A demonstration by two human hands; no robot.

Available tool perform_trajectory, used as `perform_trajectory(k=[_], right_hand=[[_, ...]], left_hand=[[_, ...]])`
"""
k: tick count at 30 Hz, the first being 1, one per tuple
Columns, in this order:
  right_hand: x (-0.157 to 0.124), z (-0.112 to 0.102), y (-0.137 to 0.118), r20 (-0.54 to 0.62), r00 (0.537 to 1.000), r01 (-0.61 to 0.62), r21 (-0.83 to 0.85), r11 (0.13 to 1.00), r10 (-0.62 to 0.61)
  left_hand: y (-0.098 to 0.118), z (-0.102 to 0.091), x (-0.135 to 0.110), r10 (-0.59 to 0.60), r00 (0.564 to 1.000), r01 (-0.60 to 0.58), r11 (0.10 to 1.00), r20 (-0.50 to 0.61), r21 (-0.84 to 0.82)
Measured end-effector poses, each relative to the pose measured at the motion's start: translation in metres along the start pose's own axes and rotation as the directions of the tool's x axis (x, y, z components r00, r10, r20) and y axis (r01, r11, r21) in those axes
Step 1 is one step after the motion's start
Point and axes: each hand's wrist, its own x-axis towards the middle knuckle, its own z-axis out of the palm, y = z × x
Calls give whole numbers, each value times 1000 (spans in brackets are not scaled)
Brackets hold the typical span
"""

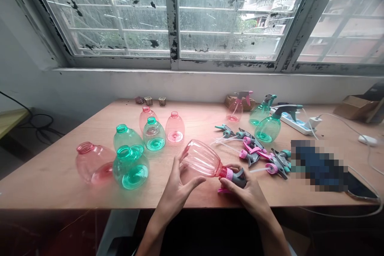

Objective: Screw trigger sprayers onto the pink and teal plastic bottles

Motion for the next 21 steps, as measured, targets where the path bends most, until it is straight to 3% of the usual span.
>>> perform_trajectory(k=[5, 13, 21], right_hand=[[1, -2, 4, 58, 998, 16, -36, 999, -13], [0, 0, -2, -70, 995, 68, 2, 998, -68], [-1, 1, -2, -32, 999, 44, 30, 999, -43]], left_hand=[[-1, 1, 0, -34, 999, 33, 999, -22, -43], [-3, 1, 4, -15, 1000, 14, 998, -11, -62], [-1, 0, -2, -8, 1000, 8, 1000, -6, -25]])
